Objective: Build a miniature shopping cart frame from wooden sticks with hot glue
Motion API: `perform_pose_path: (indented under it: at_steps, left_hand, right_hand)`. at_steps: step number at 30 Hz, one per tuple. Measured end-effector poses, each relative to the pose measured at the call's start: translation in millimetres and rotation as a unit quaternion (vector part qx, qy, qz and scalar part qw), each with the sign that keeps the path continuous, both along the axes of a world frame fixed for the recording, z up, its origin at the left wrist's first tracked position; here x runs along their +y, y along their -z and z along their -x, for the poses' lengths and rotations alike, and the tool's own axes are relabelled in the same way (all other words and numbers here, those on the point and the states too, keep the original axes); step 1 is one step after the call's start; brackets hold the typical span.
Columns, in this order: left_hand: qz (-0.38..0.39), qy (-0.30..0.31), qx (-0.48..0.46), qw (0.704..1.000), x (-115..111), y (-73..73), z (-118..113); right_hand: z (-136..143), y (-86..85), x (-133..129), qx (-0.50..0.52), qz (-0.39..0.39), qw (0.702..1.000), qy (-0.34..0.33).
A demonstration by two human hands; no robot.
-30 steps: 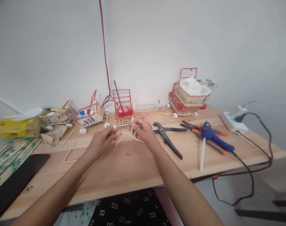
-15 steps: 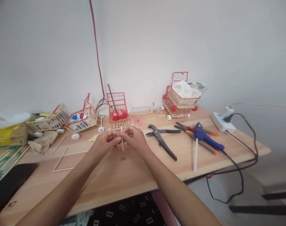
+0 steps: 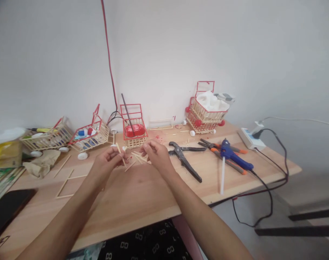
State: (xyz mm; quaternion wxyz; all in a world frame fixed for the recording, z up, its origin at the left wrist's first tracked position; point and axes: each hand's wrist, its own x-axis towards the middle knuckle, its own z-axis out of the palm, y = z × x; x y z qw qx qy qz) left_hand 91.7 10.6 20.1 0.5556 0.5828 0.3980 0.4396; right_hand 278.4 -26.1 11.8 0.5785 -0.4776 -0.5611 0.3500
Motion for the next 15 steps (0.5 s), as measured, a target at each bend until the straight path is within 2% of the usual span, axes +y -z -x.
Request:
perform_pose_path:
  at_steps: [3, 6, 8, 10, 11, 12, 13, 15]
  left_hand:
    - [0.038, -0.025, -0.062, 0.997, 5.7, -3.0, 6.2]
    - [0.077, 0.004, -0.106, 0.991, 3.5, -8.9, 5.7]
    - [0.091, 0.029, -0.106, 0.990, -0.4, -12.3, 4.1]
    - [0.101, 0.042, -0.097, 0.989, -3.7, -13.4, 2.7]
    - [0.105, 0.046, -0.092, 0.989, -4.6, -12.9, 2.3]
    - [0.109, 0.051, -0.087, 0.989, -5.2, -11.7, 2.0]
    - [0.113, 0.056, -0.083, 0.989, -5.4, -10.1, 1.7]
    - [0.119, 0.075, -0.074, 0.987, -5.8, -6.6, 1.0]
  right_hand:
    - [-7.5, -14.6, -17.2, -0.067, -0.009, 0.997, 0.030]
    - [-20.9, -26.4, -47.6, -0.187, -0.013, 0.980, 0.070]
    - [-39.1, -28.5, -70.9, -0.252, -0.001, 0.960, 0.122]
    - [-68.3, -25.4, -92.9, -0.288, 0.021, 0.936, 0.202]
    - [-86.8, -22.3, -102.6, -0.310, 0.034, 0.918, 0.245]
    - [-107.0, -18.6, -111.0, -0.344, 0.039, 0.888, 0.301]
    - [-128.1, -14.6, -118.0, -0.388, 0.047, 0.848, 0.359]
    - [-168.1, -6.4, -127.6, -0.494, 0.093, 0.763, 0.406]
